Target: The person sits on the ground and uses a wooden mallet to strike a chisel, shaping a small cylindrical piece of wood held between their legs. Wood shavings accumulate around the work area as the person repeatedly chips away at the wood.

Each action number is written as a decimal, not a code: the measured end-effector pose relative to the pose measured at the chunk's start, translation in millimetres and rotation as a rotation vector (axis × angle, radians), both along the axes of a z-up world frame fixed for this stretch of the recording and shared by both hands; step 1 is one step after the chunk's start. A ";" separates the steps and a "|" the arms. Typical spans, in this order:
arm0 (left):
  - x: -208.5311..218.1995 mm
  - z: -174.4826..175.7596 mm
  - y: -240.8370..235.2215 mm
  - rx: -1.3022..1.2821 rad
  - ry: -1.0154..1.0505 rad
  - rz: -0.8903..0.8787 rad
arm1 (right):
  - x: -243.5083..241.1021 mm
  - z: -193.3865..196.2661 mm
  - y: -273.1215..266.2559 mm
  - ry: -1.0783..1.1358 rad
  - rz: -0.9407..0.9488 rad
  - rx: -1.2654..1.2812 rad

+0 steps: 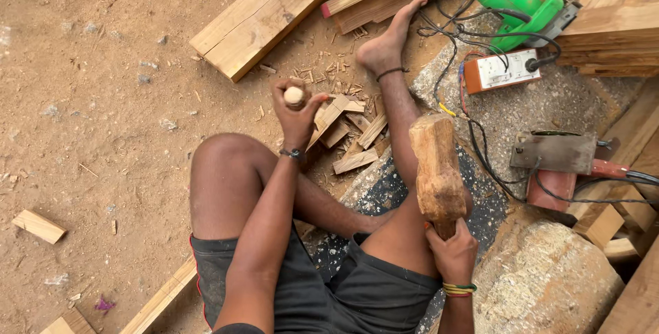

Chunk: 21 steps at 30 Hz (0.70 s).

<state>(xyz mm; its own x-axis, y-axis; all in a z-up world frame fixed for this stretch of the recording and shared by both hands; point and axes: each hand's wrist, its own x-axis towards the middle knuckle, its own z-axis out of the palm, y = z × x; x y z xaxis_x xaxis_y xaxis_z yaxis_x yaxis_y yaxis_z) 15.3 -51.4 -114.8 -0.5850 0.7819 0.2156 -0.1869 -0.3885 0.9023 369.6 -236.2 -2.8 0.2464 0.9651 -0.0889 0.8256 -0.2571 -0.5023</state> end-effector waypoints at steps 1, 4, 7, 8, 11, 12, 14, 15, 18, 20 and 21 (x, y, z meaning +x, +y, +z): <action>1.9 1.9 2.4 -0.020 0.057 -0.014 | 0.6 0.9 1.4 -0.006 -0.014 -0.023; 8.5 2.8 8.6 -0.015 -0.044 -0.090 | 1.2 2.2 1.1 -0.008 -0.049 -0.049; 19.8 0.8 7.2 -0.119 0.152 -0.112 | 0.1 4.8 1.1 -0.023 0.015 0.067; 21.9 1.0 5.3 -0.081 0.209 -0.119 | -0.3 6.3 0.2 0.008 -0.018 0.027; 25.4 8.8 -0.3 -0.011 0.343 -0.180 | -1.1 10.9 1.1 0.080 -0.079 -0.053; 25.0 13.4 -3.1 -0.019 0.366 -0.226 | -0.9 12.0 0.7 0.093 -0.074 -0.053; 21.3 22.6 -10.1 -0.031 0.420 -0.326 | 0.0 10.2 -0.3 0.082 -0.021 0.004; 16.1 27.3 -14.3 -0.034 0.451 -0.380 | 1.0 7.4 -0.6 0.058 0.026 0.062; 0.2 46.4 -27.6 -0.122 0.517 -0.544 | 3.8 -3.0 -2.9 0.026 0.013 0.043; -13.6 62.7 -35.4 -0.159 0.559 -0.630 | 6.8 -4.9 -2.6 0.026 -0.009 0.012; -20.8 70.1 -39.6 -0.153 0.583 -0.664 | 5.6 -5.7 -2.6 0.030 -0.003 0.018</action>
<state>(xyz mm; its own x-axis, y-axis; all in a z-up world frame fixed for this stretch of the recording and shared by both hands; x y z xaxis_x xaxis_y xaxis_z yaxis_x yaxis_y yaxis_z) -5.5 -91.0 -44.7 0.1679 0.9648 0.2023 0.1740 -0.2310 0.9573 375.2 -238.8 -8.4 0.2467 0.9658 -0.0791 0.8096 -0.2503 -0.5310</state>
